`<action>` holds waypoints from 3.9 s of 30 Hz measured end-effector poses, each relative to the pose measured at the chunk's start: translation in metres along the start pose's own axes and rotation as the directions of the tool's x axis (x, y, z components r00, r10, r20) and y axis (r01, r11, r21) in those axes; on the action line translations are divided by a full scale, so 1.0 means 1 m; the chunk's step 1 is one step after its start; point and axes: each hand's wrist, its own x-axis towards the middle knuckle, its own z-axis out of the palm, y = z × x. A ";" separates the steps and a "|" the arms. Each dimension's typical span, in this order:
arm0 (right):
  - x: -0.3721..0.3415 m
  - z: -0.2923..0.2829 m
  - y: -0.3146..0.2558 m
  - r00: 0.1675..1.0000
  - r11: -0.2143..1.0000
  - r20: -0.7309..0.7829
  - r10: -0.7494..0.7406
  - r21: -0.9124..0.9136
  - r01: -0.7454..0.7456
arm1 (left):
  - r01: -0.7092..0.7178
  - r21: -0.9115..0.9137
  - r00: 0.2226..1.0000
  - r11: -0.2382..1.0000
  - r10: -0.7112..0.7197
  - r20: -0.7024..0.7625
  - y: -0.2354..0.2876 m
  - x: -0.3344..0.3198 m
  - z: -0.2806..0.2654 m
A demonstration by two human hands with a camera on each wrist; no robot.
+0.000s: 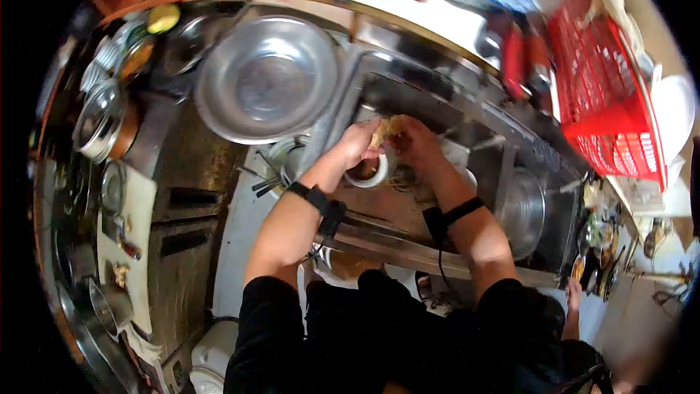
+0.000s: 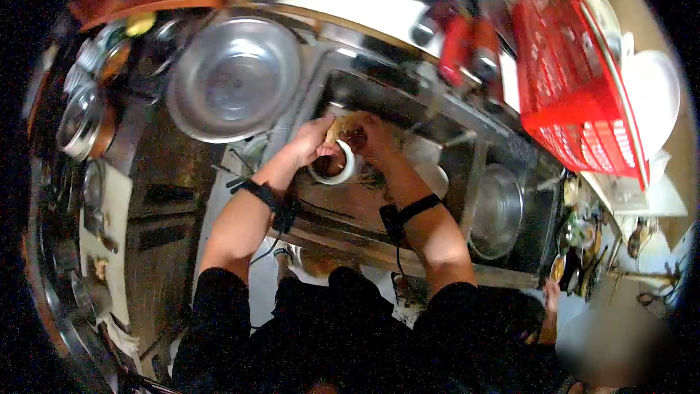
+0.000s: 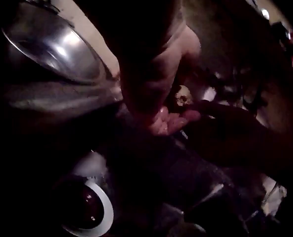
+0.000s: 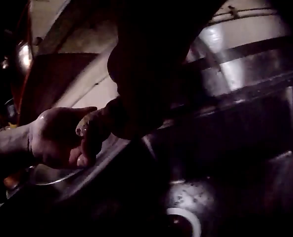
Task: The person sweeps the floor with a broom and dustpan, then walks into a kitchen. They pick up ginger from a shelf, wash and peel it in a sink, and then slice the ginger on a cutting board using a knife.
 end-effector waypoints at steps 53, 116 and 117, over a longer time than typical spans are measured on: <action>0.022 -0.195 -0.017 0.913 0.708 -0.220 -0.344 -0.699 0.098 | -0.433 0.227 0.897 0.872 0.391 0.207 -0.076 0.186 0.125; -0.012 -0.160 -0.066 0.872 0.658 -0.159 -0.464 -0.720 0.219 | -0.024 0.352 0.990 0.936 0.071 -0.122 -0.049 0.138 0.142; -0.004 -0.179 -0.056 0.732 0.223 0.046 -0.679 -0.938 0.266 | -0.195 0.637 0.937 0.746 0.334 -0.105 -0.061 0.148 0.134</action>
